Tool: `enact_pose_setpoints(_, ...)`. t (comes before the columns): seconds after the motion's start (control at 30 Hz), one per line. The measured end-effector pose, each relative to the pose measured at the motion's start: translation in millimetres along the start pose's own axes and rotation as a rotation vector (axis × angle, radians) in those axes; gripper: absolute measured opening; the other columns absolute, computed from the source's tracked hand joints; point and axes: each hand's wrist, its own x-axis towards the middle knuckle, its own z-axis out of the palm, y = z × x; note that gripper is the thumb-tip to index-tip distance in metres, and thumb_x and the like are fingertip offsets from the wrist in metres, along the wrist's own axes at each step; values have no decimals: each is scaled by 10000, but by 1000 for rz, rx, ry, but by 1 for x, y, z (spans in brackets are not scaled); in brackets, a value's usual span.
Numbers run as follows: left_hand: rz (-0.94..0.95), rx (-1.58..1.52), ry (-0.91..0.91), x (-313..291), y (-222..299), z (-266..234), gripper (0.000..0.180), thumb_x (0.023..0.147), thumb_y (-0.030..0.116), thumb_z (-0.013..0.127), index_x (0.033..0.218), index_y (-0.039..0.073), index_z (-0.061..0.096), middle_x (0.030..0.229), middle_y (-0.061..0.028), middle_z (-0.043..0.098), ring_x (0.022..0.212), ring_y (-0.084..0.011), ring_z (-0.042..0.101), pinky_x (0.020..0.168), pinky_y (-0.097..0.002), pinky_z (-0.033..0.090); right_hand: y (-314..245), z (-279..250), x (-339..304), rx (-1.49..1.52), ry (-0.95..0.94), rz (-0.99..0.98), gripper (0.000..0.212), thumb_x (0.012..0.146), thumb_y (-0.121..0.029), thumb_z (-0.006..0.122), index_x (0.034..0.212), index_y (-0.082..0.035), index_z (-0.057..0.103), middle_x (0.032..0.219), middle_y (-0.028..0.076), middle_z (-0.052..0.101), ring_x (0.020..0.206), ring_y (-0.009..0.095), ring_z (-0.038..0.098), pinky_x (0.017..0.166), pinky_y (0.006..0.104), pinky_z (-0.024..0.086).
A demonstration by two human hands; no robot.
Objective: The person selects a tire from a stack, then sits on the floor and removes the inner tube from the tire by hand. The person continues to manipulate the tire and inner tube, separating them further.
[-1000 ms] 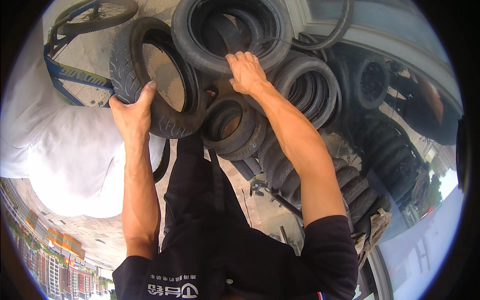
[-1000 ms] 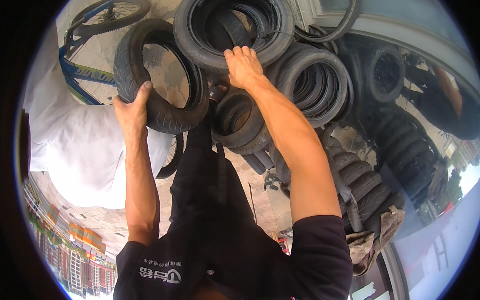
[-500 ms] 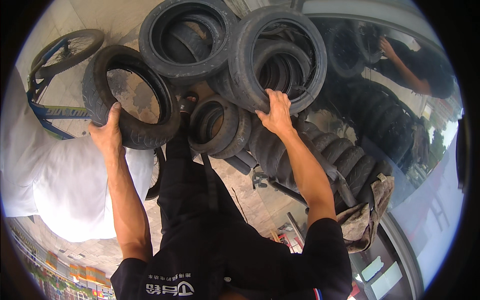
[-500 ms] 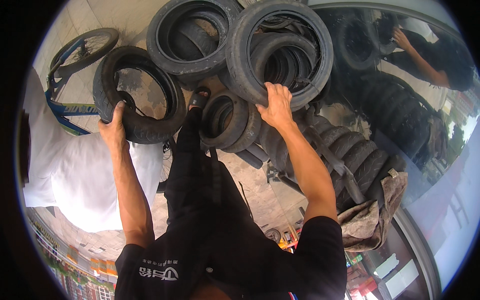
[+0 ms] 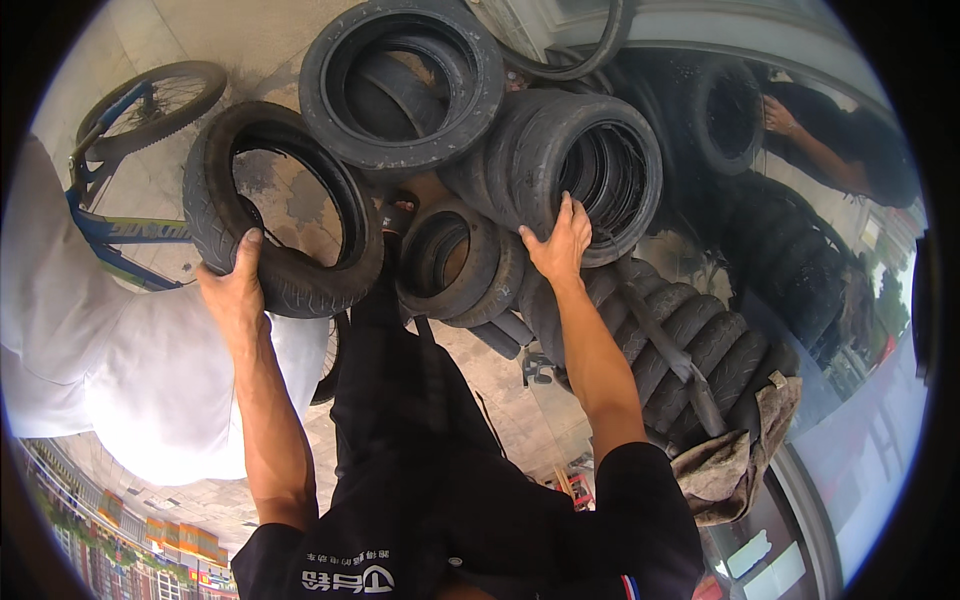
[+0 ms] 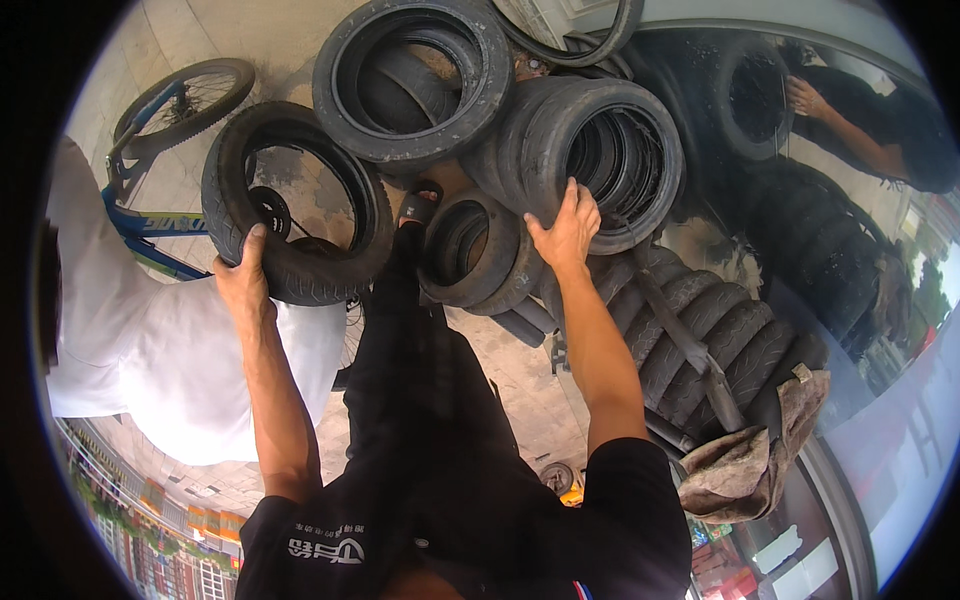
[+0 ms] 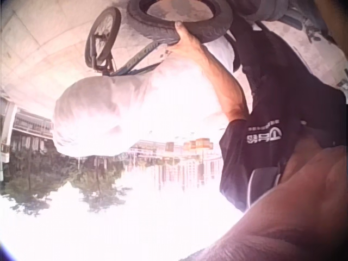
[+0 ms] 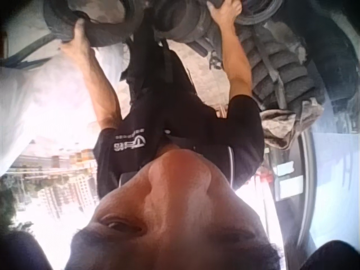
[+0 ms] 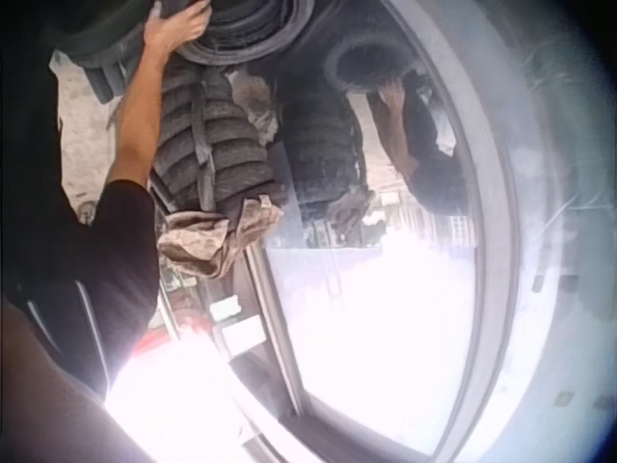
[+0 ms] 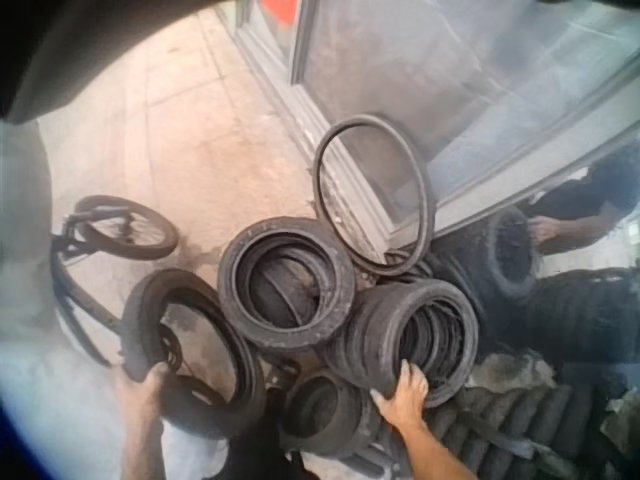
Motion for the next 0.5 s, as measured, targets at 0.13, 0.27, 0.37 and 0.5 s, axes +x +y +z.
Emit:
enact_pose_setpoints(0.13, -10, -34, -9, -3, -1, -1, 864, 698, 362, 904, 1256, -162, 505, 1169, -263, 630, 1026, -307, 643, 910, -378, 519, -82, 27, 49, 170, -30, -449, 845, 724, -202, 817, 1442, -20, 411, 1426, 208, 441, 1344, 403, 394, 1140, 515, 295)
enact_pose_setpoints(0.27, -6, -34, -4, -6, 7, 1, 869, 713, 380, 895, 1253, -163, 484, 1158, -263, 615, 984, -297, 655, 848, -369, 555, -152, 68, 110, -96, -347, -549, 850, 735, -208, 824, 1465, -49, 419, 1441, 158, 470, 1401, 342, 378, 1204, 514, 235)
enact_pose_setpoints(0.37, -34, -5, 18, -9, 13, 3, 849, 710, 370, 889, 1256, -148, 495, 1162, -257, 616, 991, -297, 649, 853, -376, 550, -168, 69, 133, -170, -505, -599, 739, 732, -195, 821, 1386, -37, 515, 1316, 151, 557, 1328, 341, 449, 1197, 510, 246)
enact_pose_setpoints(0.5, -46, 13, 28, -11, 17, 3, 882, 689, 395, 889, 1258, -151, 494, 1162, -255, 616, 1001, -298, 647, 859, -376, 543, -165, 24, 138, -57, -465, -655, 577, 730, -154, 803, 1261, -31, 614, 1201, 145, 608, 1248, 337, 505, 1187, 505, 259)
